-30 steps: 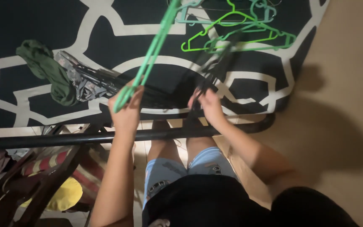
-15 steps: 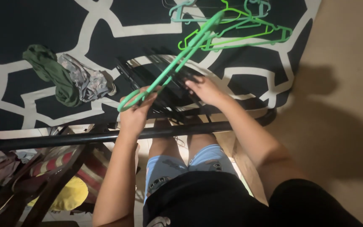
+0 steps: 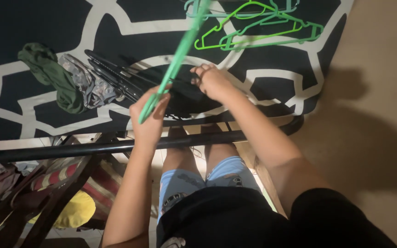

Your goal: Gathering clothes hangers from a bed and organizing them into a stack.

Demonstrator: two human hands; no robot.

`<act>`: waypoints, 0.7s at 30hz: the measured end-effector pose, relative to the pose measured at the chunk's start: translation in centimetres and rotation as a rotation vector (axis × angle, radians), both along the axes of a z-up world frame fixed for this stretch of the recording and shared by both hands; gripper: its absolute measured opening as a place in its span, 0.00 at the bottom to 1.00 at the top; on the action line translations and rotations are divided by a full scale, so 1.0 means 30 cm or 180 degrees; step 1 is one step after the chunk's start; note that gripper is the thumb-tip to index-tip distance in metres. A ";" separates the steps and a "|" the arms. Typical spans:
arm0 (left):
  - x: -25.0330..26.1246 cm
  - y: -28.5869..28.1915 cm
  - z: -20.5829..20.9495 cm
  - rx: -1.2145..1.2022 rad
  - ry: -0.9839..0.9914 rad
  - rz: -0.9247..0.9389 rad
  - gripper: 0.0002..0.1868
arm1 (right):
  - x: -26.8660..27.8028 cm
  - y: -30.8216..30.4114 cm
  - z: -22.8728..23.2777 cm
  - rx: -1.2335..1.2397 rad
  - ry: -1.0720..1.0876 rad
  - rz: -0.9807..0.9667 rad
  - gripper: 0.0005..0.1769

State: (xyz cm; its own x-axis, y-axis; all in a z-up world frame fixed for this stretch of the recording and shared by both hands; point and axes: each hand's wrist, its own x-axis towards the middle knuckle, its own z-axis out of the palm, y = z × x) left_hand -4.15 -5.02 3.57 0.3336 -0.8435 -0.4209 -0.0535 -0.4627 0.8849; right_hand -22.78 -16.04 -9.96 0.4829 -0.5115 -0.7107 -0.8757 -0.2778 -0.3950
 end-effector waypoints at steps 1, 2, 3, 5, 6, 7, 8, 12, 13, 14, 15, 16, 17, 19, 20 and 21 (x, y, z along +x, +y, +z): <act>0.010 0.004 -0.016 -0.0010 -0.0004 -0.0002 0.11 | -0.046 -0.020 -0.050 -0.0010 -0.0004 -0.0002 0.20; 0.021 0.008 -0.033 0.0074 0.0197 0.0244 0.11 | -0.091 -0.041 -0.101 0.0136 -0.1368 -0.0310 0.21; 0.030 0.017 -0.047 0.0178 0.0401 0.0491 0.11 | -0.139 -0.053 -0.151 0.0303 -0.2726 -0.0620 0.25; 0.047 0.014 -0.053 0.0157 0.0474 0.0528 0.10 | -0.270 -0.109 -0.331 0.0896 -0.2657 -0.1789 0.27; 0.055 0.014 -0.059 0.0126 0.0546 0.0565 0.09 | -0.338 -0.133 -0.423 0.1477 -0.2513 -0.2949 0.30; 0.053 0.011 -0.066 0.0139 0.0555 0.0565 0.09 | -0.393 -0.173 -0.522 0.1483 -0.2499 -0.2957 0.30; 0.051 0.007 -0.074 0.0143 0.0597 0.0567 0.10 | -0.449 -0.213 -0.621 0.0998 -0.2256 -0.3951 0.28; 0.022 -0.030 -0.107 0.0429 0.0487 0.0507 0.10 | -0.550 -0.328 -0.848 0.0618 -0.1732 -0.5771 0.24; 0.013 -0.041 -0.130 0.0422 0.0483 0.0521 0.10 | -0.521 -0.354 -0.828 0.0622 -0.1739 -0.5756 0.24; 0.005 -0.051 -0.151 0.0346 0.0504 0.0528 0.10 | -0.490 -0.379 -0.806 0.0779 -0.1543 -0.5951 0.22; -0.003 -0.062 -0.172 0.0271 0.0524 0.0532 0.10 | -0.461 -0.403 -0.784 0.0936 -0.1340 -0.6145 0.20; -0.002 -0.081 -0.178 0.0265 0.0518 0.0542 0.10 | -0.482 -0.409 -0.881 0.0941 -0.1347 -0.6133 0.20; -0.004 -0.090 -0.181 0.0338 0.0586 0.0599 0.10 | -0.513 -0.395 -0.974 0.0878 -0.1852 -0.6345 0.16; -0.004 -0.110 -0.178 0.0432 0.0664 0.0657 0.10 | -0.539 -0.347 -1.083 0.0803 -0.2342 -0.6544 0.13; -0.001 -0.121 -0.170 0.0515 0.0905 0.0741 0.12 | -0.533 -0.314 -1.097 0.0628 -0.2770 -0.6467 0.12; 0.007 -0.138 -0.165 0.0573 0.1146 0.0828 0.15 | -0.521 -0.300 -1.110 0.0442 -0.3215 -0.6352 0.11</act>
